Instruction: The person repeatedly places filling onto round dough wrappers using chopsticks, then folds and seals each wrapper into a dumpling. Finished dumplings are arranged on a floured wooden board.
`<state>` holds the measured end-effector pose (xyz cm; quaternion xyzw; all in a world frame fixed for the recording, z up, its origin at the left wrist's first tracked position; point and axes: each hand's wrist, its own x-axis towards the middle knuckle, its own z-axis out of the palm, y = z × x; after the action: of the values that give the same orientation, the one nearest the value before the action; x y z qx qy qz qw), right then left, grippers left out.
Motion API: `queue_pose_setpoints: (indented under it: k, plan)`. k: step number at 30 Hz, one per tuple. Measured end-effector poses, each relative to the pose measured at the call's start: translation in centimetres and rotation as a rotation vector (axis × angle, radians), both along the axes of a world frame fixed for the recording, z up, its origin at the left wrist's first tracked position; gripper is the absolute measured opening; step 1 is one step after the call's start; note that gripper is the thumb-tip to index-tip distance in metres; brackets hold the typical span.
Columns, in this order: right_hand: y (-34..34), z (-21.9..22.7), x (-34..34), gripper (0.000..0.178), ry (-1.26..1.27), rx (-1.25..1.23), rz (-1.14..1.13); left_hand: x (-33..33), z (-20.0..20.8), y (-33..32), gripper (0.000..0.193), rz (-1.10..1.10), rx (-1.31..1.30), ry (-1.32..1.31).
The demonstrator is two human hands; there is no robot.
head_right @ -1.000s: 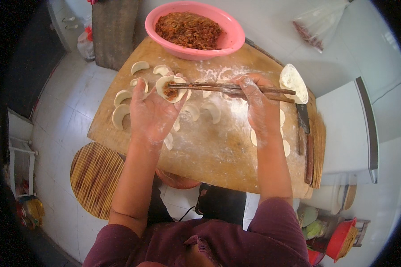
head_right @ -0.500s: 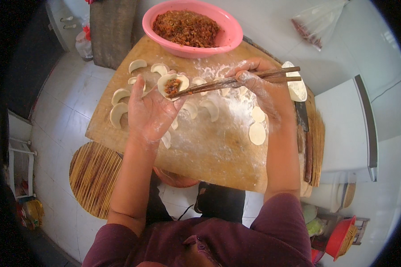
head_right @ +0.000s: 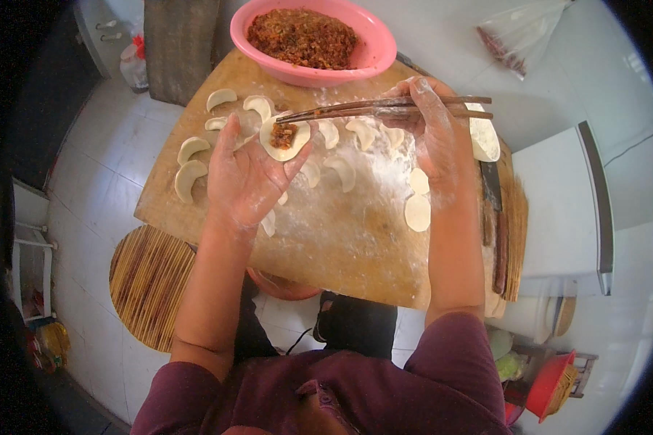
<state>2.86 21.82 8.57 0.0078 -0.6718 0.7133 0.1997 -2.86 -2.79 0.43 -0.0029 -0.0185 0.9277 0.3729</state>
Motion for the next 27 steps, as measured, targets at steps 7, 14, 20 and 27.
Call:
queue_pose_setpoints:
  k: [7,14,20,27]
  plan:
    - [-0.1,2.2,-0.1,0.020,-0.076,0.173,-0.055,0.3,0.3,0.2,0.059,0.010,-0.035,0.009]
    - [-0.3,3.1,-1.2,0.020,-0.079,0.146,0.001,0.2,0.0,0.5,0.057,-0.006,-0.002,-0.044]
    - [0.3,2.9,-2.0,0.020,-0.116,0.122,0.106,0.6,0.5,0.3,0.067,-0.025,-0.131,0.068]
    - [1.2,4.7,-3.7,0.020,-0.161,0.183,0.182,0.0,-0.4,0.2,0.068,-0.096,-0.052,0.112]
